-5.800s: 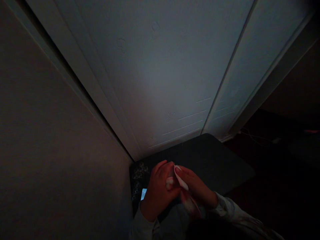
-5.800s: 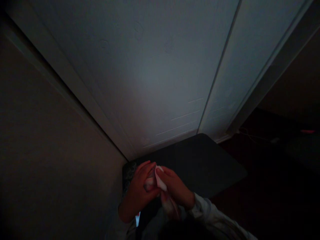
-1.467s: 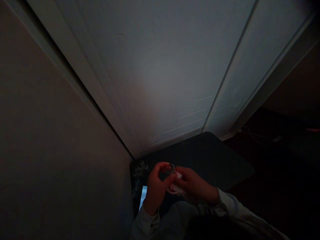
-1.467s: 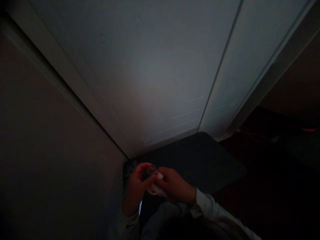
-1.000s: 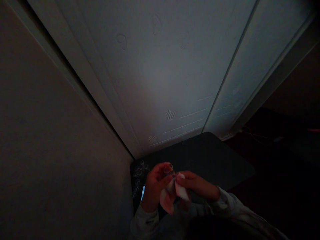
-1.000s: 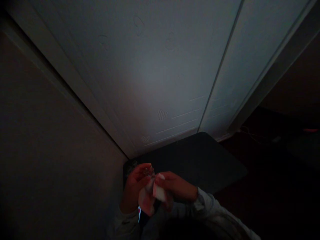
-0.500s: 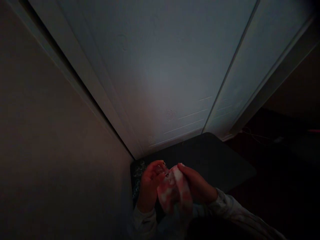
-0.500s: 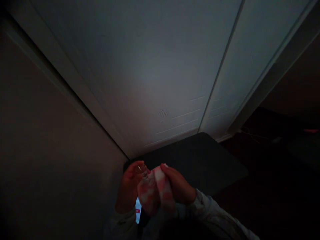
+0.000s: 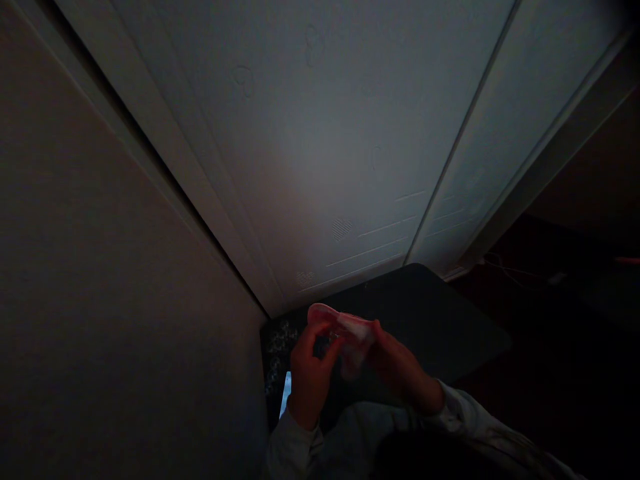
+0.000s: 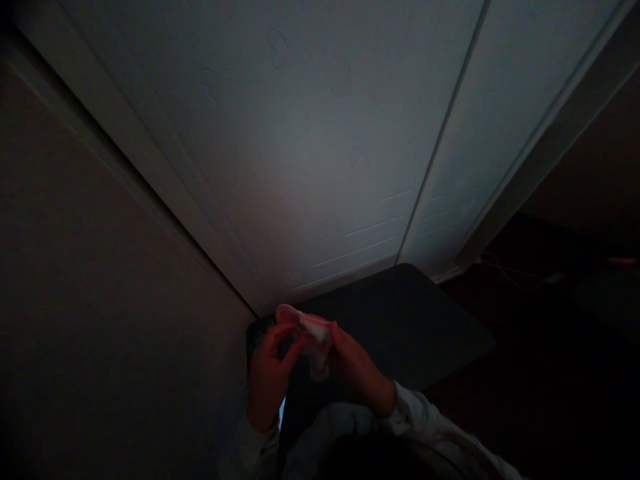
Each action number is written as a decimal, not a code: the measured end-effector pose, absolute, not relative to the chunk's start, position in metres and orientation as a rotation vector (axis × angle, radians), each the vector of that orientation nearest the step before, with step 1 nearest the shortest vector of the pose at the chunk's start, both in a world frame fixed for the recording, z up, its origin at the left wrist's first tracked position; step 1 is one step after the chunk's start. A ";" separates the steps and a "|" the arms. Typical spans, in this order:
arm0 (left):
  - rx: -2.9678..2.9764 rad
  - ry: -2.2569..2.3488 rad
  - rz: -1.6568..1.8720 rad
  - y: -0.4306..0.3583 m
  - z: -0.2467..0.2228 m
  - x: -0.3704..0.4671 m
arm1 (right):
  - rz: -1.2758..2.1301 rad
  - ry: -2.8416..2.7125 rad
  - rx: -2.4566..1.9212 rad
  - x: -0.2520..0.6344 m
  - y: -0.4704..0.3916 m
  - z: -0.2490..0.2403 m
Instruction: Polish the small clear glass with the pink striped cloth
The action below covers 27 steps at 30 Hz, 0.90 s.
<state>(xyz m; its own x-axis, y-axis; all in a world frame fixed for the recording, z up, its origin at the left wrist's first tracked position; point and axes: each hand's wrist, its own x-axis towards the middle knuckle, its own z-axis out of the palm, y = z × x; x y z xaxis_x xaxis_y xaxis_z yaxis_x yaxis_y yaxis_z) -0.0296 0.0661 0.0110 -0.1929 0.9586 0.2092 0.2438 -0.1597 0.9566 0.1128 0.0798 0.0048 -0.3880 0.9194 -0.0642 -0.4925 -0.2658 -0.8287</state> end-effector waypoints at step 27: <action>1.328 1.410 1.487 0.069 0.010 -0.026 | 1.657 -0.681 -0.812 0.123 0.082 0.008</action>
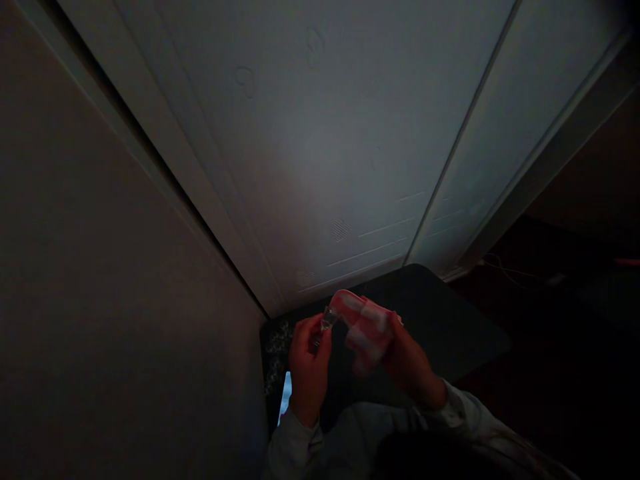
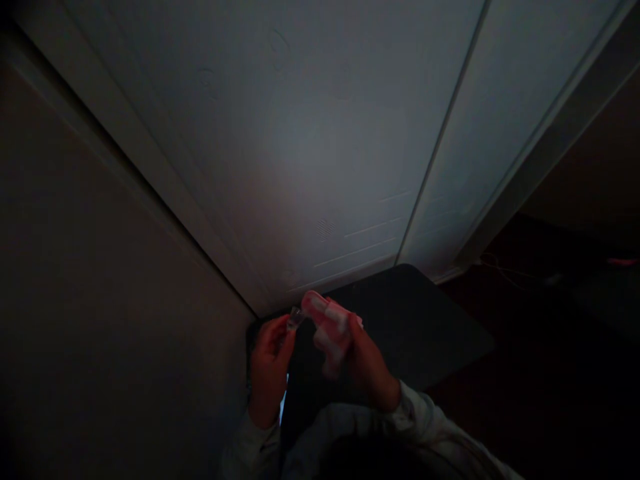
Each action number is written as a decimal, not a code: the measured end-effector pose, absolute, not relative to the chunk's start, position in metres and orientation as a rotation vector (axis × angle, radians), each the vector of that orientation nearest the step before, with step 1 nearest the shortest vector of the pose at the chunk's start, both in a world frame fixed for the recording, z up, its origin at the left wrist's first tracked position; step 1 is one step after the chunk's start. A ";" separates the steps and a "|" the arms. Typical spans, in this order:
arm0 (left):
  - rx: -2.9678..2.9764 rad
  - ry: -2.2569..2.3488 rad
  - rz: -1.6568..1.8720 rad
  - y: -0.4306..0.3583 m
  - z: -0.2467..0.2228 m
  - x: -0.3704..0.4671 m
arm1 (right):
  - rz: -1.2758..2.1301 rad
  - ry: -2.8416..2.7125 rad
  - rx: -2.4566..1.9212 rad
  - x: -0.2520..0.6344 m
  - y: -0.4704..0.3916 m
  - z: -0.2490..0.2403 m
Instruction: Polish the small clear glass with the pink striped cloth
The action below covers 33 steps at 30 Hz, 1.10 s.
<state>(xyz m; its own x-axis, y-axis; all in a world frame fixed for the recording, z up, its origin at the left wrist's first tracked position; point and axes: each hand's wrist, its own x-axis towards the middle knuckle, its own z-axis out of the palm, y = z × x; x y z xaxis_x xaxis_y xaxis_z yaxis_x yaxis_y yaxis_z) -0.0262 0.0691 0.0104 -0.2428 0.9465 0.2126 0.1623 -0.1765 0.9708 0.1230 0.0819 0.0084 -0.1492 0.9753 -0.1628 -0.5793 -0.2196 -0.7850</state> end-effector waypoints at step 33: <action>1.086 1.057 1.298 0.062 0.023 -0.012 | 1.355 -1.161 -1.014 0.123 0.081 0.011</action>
<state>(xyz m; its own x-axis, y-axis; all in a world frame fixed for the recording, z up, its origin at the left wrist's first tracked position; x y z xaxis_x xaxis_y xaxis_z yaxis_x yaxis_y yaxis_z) -0.0123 0.0617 0.0231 0.0063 0.9998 0.0169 -0.1855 -0.0154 0.9825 0.1229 0.0809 0.0111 -0.1058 0.9941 0.0242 -0.1768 0.0051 -0.9842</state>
